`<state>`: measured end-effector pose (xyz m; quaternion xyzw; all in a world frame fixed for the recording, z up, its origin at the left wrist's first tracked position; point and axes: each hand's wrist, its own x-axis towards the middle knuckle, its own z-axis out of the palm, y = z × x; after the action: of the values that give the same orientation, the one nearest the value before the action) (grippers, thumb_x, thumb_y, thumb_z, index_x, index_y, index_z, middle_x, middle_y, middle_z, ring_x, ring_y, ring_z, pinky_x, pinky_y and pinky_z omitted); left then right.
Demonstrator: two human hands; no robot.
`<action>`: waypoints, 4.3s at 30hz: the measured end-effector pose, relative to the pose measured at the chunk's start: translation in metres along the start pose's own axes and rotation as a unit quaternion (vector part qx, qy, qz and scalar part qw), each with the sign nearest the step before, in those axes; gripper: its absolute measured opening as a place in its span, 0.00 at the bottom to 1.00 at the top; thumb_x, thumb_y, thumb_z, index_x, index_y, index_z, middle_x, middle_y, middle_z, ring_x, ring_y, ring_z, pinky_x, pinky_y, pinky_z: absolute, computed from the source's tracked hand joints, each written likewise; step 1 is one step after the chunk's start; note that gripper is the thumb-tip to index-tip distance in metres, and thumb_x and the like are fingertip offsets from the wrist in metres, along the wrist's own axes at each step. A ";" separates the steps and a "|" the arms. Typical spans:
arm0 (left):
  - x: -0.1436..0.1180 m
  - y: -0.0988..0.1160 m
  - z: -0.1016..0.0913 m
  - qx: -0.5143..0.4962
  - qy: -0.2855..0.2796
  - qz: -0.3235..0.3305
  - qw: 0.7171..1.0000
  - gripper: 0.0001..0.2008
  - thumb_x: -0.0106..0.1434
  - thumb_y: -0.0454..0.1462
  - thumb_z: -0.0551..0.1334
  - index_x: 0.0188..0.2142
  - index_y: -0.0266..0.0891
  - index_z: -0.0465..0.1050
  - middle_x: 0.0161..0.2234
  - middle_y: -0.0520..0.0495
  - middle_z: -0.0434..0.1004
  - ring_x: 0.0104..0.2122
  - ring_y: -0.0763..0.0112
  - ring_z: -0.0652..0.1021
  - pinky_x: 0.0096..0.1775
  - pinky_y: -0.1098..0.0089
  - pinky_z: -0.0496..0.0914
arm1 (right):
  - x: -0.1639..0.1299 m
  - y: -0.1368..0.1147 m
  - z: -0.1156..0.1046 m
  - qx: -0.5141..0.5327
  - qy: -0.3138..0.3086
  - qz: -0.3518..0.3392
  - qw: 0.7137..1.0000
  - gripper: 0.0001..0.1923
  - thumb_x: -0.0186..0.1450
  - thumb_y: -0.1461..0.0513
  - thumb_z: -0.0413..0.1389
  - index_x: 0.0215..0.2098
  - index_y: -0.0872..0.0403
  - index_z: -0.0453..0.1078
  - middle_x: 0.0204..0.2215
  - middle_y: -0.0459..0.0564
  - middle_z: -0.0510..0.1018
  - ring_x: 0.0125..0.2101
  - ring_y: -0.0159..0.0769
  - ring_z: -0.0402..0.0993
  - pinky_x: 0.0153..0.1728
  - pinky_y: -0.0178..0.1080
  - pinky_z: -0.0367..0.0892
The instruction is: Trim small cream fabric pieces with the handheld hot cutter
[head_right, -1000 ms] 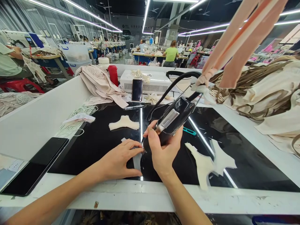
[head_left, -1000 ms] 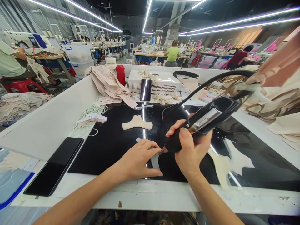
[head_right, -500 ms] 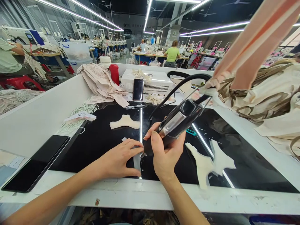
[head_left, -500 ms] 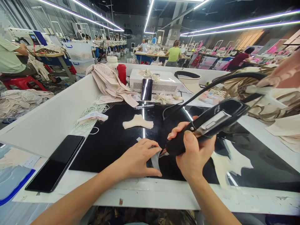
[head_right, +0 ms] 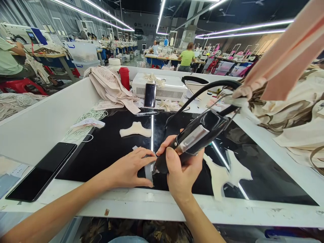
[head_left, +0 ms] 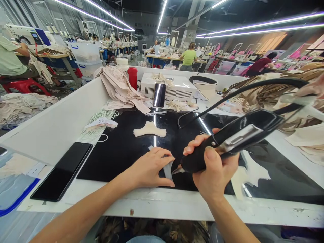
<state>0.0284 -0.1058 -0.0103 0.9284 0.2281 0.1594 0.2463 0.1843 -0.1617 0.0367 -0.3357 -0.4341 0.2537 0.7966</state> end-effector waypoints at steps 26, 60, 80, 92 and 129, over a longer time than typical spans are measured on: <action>-0.004 -0.007 -0.004 -0.004 0.028 0.042 0.999 0.07 0.71 0.35 0.61 0.45 0.40 0.78 0.47 0.46 0.78 0.49 0.63 0.77 0.62 0.55 0.65 | 0.028 -0.003 -0.041 -0.092 0.057 -0.081 0.991 0.17 0.61 0.60 0.65 0.44 0.48 0.65 0.28 0.39 0.77 0.22 0.32 0.72 0.24 0.38 0.72; -0.004 0.001 -0.011 -0.062 -0.040 0.055 0.996 0.16 0.63 0.37 0.71 0.50 0.46 0.76 0.55 0.48 0.77 0.59 0.59 0.73 0.67 0.45 0.52 | 0.006 -0.001 -0.015 -0.050 -0.010 -0.021 0.999 0.18 0.65 0.57 0.64 0.50 0.46 0.64 0.31 0.40 0.76 0.25 0.32 0.73 0.28 0.40 0.72; -0.004 0.001 -0.011 -0.065 -0.056 0.039 0.996 0.19 0.61 0.39 0.72 0.52 0.49 0.75 0.58 0.47 0.75 0.61 0.57 0.71 0.67 0.40 0.47 | -0.005 -0.003 -0.011 -0.051 -0.014 0.007 0.999 0.19 0.65 0.57 0.63 0.51 0.44 0.64 0.32 0.41 0.75 0.25 0.33 0.73 0.28 0.40 0.72; -0.005 -0.001 -0.008 -0.072 -0.046 0.049 0.995 0.21 0.61 0.39 0.72 0.53 0.48 0.74 0.58 0.46 0.75 0.62 0.58 0.71 0.68 0.40 0.46 | -0.018 -0.010 -0.008 -0.028 -0.024 0.029 0.999 0.20 0.64 0.57 0.64 0.51 0.45 0.64 0.31 0.42 0.74 0.25 0.33 0.72 0.27 0.41 0.72; 0.000 0.007 0.002 0.015 -0.060 0.062 0.996 0.20 0.69 0.45 0.65 0.59 0.50 0.72 0.63 0.46 0.71 0.64 0.54 0.67 0.67 0.39 0.51 | 0.015 0.000 -0.031 -0.081 0.022 -0.054 0.995 0.13 0.66 0.60 0.63 0.45 0.47 0.64 0.31 0.39 0.77 0.25 0.30 0.74 0.28 0.38 0.73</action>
<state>0.0312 -0.1121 -0.0082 0.9523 0.1569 0.1147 0.2354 0.2181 -0.1615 0.0321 -0.3809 -0.4527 0.1671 0.7887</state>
